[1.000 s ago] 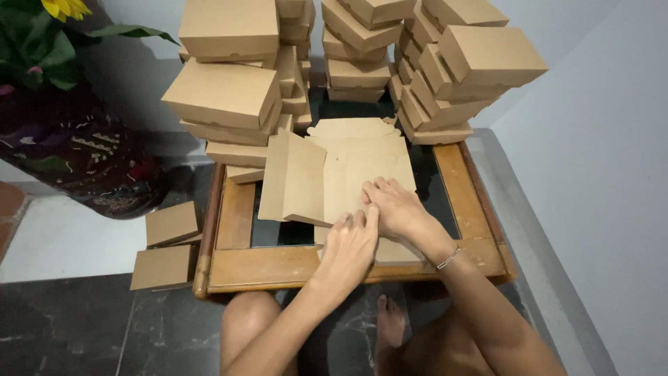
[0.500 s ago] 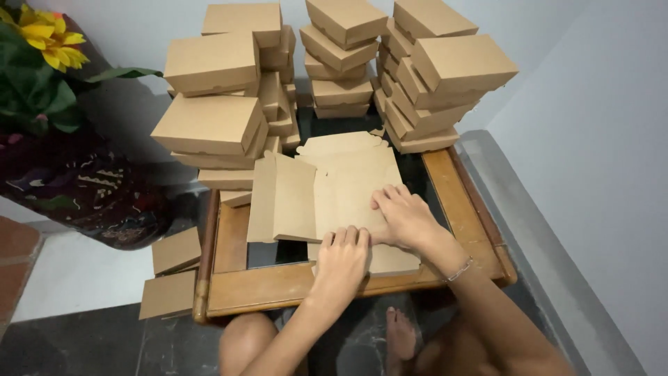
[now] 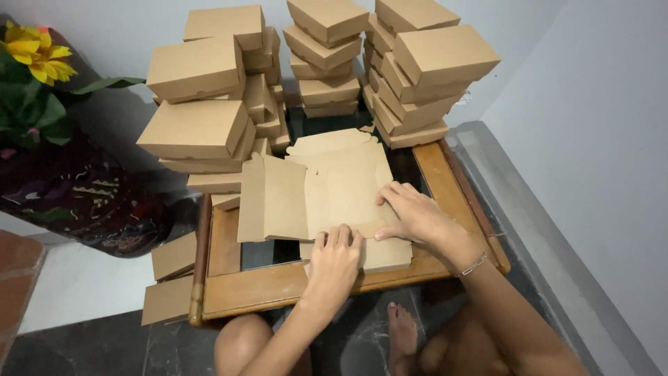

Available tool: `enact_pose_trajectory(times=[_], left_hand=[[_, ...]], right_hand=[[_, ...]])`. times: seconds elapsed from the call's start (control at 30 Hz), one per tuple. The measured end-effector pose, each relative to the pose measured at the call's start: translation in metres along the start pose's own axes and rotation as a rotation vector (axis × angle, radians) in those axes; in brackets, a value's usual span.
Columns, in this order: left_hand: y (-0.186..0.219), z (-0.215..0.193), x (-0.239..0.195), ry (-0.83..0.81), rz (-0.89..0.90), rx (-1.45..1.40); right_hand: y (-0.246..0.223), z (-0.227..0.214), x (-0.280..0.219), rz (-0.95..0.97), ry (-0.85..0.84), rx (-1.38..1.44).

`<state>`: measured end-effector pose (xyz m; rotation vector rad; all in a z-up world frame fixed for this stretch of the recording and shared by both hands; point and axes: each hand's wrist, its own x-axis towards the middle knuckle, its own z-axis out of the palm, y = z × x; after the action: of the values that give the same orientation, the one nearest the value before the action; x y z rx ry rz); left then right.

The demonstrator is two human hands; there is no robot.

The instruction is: Assembling a cardboard box by folding its flaps and securing the structure.

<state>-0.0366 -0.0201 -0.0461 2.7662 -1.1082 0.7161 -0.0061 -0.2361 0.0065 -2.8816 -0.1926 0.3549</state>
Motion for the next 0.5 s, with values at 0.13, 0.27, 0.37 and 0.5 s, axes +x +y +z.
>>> enact_pose_trajectory(times=[0.13, 0.27, 0.37, 0.5], left_hand=[[0.004, 0.002, -0.004, 0.021, 0.017, 0.020], [0.010, 0.015, -0.010, 0.078, 0.031, 0.095], [0.010, 0.015, -0.011, 0.082, 0.039, 0.079], [0.008, 0.011, -0.010, 0.073, 0.060, 0.078]], right_hand=[[0.008, 0.002, -0.001, -0.003, 0.000, 0.019], [0.014, 0.011, -0.001, -0.082, 0.154, 0.089], [0.000, 0.006, -0.009, -0.068, 0.179, 0.071], [-0.007, 0.016, -0.002, -0.037, 0.209, -0.052]])
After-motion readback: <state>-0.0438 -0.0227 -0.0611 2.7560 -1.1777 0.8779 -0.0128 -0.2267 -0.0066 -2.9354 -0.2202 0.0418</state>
